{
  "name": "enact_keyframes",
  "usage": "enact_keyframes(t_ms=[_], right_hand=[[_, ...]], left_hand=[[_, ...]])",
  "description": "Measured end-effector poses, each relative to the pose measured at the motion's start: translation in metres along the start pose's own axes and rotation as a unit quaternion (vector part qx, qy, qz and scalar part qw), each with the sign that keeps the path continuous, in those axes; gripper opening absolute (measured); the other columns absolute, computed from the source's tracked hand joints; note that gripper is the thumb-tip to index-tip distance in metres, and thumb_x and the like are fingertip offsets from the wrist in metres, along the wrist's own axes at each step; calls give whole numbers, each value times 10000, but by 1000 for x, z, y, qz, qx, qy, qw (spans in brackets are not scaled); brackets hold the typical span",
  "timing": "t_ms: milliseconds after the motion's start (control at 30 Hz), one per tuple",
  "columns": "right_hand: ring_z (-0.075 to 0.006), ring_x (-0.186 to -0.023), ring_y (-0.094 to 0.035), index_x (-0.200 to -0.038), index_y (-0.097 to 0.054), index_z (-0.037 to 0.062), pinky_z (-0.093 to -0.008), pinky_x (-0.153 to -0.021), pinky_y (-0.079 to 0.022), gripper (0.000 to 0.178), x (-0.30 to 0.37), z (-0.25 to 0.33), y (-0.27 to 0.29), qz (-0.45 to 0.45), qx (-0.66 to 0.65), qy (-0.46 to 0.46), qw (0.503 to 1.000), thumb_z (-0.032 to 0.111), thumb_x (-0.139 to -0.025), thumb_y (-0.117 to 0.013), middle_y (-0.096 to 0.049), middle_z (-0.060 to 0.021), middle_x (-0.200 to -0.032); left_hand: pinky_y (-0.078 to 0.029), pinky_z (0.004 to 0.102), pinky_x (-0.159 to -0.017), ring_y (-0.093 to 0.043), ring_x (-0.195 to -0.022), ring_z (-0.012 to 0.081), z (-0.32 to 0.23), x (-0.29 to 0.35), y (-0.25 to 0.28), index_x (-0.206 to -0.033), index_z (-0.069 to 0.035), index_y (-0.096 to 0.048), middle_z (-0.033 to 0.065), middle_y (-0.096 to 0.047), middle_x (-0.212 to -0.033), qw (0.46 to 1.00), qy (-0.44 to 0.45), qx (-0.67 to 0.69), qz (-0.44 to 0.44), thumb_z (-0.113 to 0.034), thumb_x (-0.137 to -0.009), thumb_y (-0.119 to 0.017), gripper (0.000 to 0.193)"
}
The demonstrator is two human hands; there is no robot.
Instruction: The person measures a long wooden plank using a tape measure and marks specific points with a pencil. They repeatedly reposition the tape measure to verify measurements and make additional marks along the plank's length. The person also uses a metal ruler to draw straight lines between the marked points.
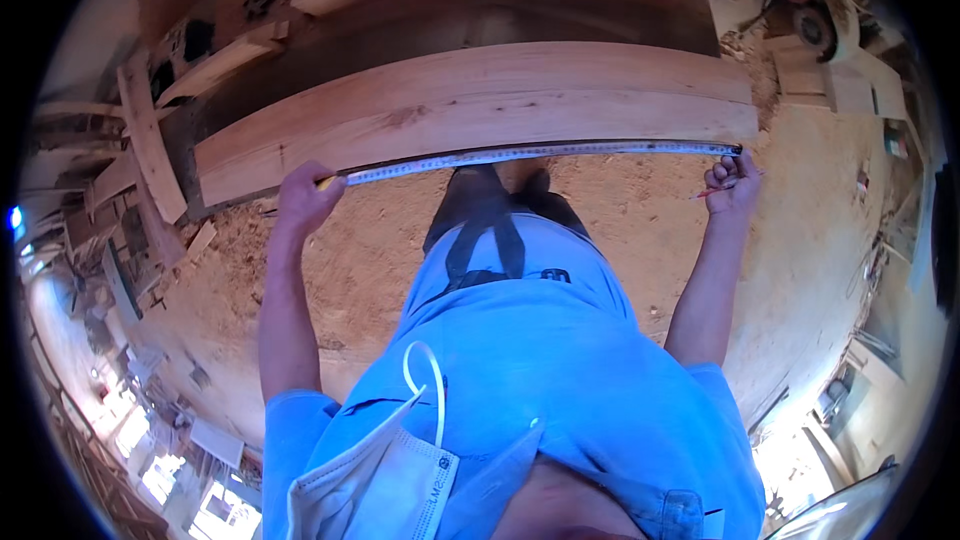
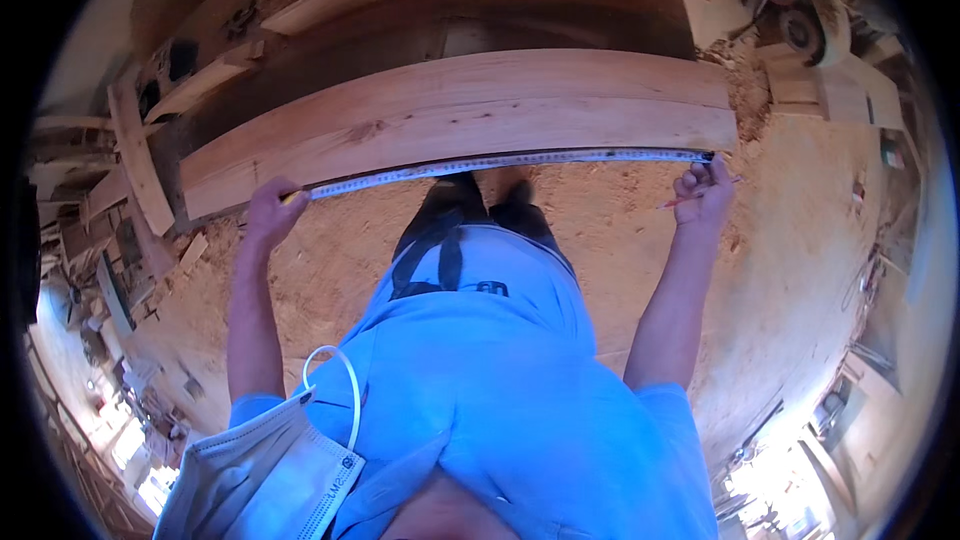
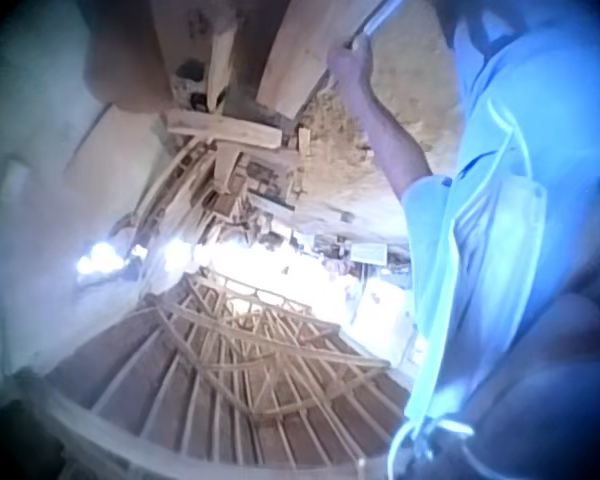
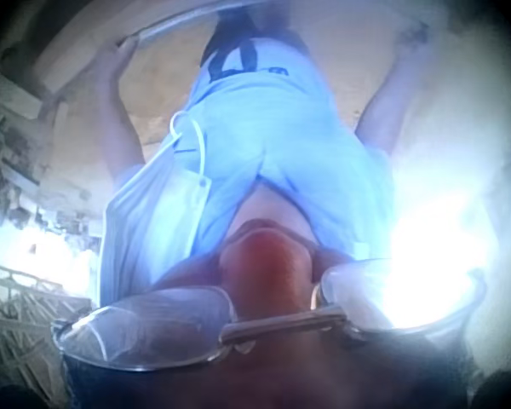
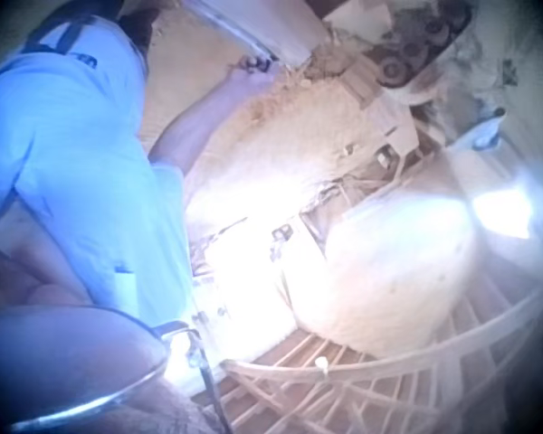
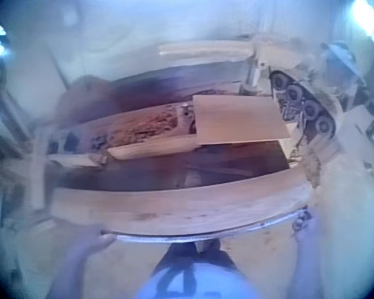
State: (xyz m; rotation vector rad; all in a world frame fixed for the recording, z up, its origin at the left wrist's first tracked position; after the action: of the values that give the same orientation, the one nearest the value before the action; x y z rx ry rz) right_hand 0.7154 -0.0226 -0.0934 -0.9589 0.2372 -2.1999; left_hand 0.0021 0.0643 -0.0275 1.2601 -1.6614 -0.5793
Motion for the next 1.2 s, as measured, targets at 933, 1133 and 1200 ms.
enact_keyframes(t_ms=[933,1133,1200], right_hand=[[-88,-442,-495,-834,-572,98,-223,-382,-350,208,13,-77,-101,-132,340,65,929,155,-844,-772,-561,-10,-607],[-96,-457,-524,-786,-624,33,-256,-411,-409,228,17,-80,-112,-95,353,62,929,207,-867,-747,-583,-37,-584],[-99,-462,-529,-786,-634,25,-254,-414,-410,234,22,-72,-112,-90,339,51,935,211,-874,-744,-590,-36,-599]], left_hand=[[-526,432,-733,-717,-795,304,-14,-40,-4,-857,-75,-787,172,-724,-771,984,164,-75,7,-445,-796,-759,376],[-515,417,-711,-707,-760,288,-10,-44,-2,-819,-36,-752,158,-722,-767,981,168,-99,-13,-450,-775,-797,419],[-511,412,-707,-698,-744,287,-14,-46,-2,-813,-28,-736,155,-717,-763,980,172,-101,-14,-453,-769,-807,432]])
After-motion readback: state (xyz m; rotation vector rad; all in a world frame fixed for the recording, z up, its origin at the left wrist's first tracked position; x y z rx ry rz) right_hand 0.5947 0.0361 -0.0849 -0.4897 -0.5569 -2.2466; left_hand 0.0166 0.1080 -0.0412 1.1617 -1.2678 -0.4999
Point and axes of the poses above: each hand's wrist, its own x-axis away from the middle knuckle, its own y-axis out of the back of the hand, z = x × y, the point moved 7 cm from there along -x, towards the middle knuckle
